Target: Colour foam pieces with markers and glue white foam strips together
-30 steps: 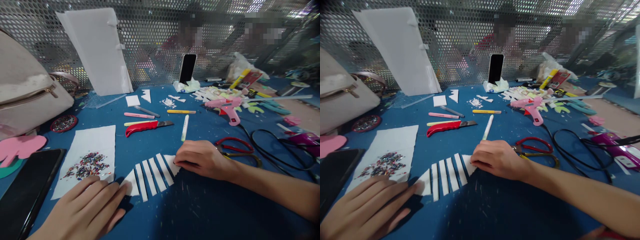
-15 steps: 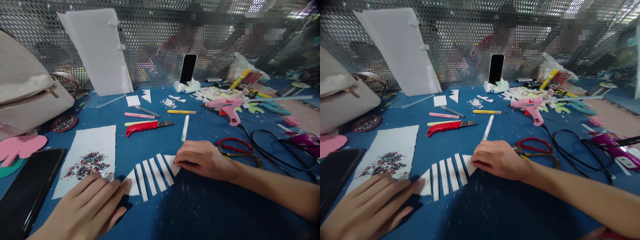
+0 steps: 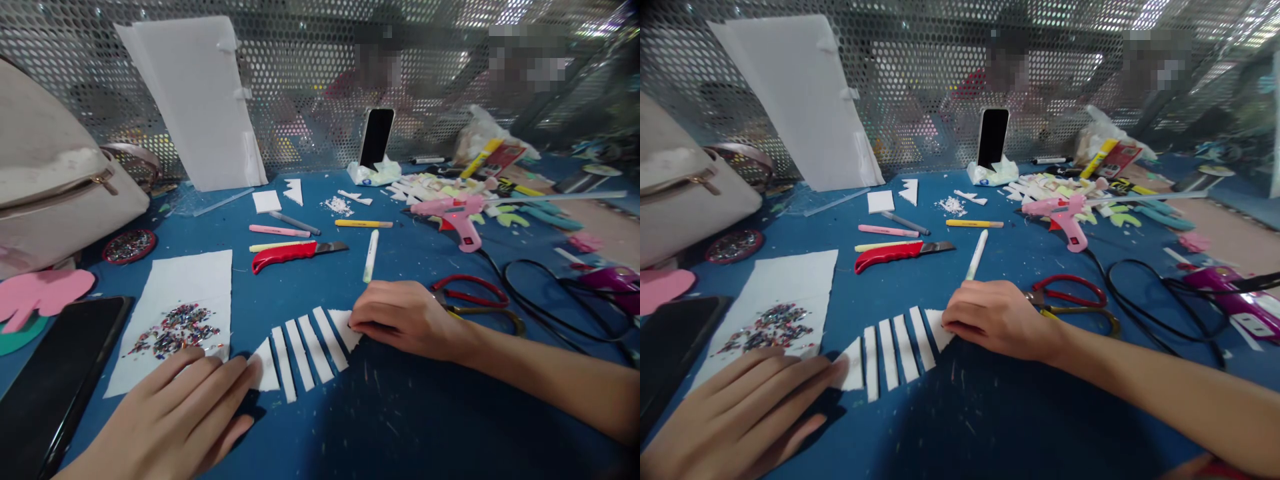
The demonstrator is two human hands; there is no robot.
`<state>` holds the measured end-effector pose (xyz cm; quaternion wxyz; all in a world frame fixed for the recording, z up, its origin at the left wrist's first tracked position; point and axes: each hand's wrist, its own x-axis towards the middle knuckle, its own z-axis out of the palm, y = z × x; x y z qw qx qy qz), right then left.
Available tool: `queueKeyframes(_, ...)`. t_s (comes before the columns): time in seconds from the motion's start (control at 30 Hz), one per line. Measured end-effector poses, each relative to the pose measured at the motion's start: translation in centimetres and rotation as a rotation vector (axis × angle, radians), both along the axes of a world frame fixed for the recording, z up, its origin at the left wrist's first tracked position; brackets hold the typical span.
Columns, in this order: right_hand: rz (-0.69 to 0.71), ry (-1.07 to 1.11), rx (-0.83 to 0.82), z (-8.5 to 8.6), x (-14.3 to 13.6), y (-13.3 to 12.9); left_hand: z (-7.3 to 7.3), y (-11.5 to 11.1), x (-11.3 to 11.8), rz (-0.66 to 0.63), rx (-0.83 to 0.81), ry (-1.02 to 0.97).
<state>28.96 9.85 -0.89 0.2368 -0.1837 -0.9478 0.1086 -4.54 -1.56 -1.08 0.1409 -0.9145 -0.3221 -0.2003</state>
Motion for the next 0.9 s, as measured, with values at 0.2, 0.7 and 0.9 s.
queueKeyframes(0.2,0.000,0.002,-0.004,-0.14,0.07,0.03,0.07,0.01,-0.23,0.005,0.018,-0.004)
queueKeyframes(0.7,-0.001,0.009,-0.012,-0.06,0.02,0.06,0.22,0.06,-0.13,0.020,0.009,-0.014)
queueKeyframes(0.9,0.002,0.012,-0.003,-0.05,-0.01,0.02,0.24,-0.03,0.19,0.014,0.003,-0.029)
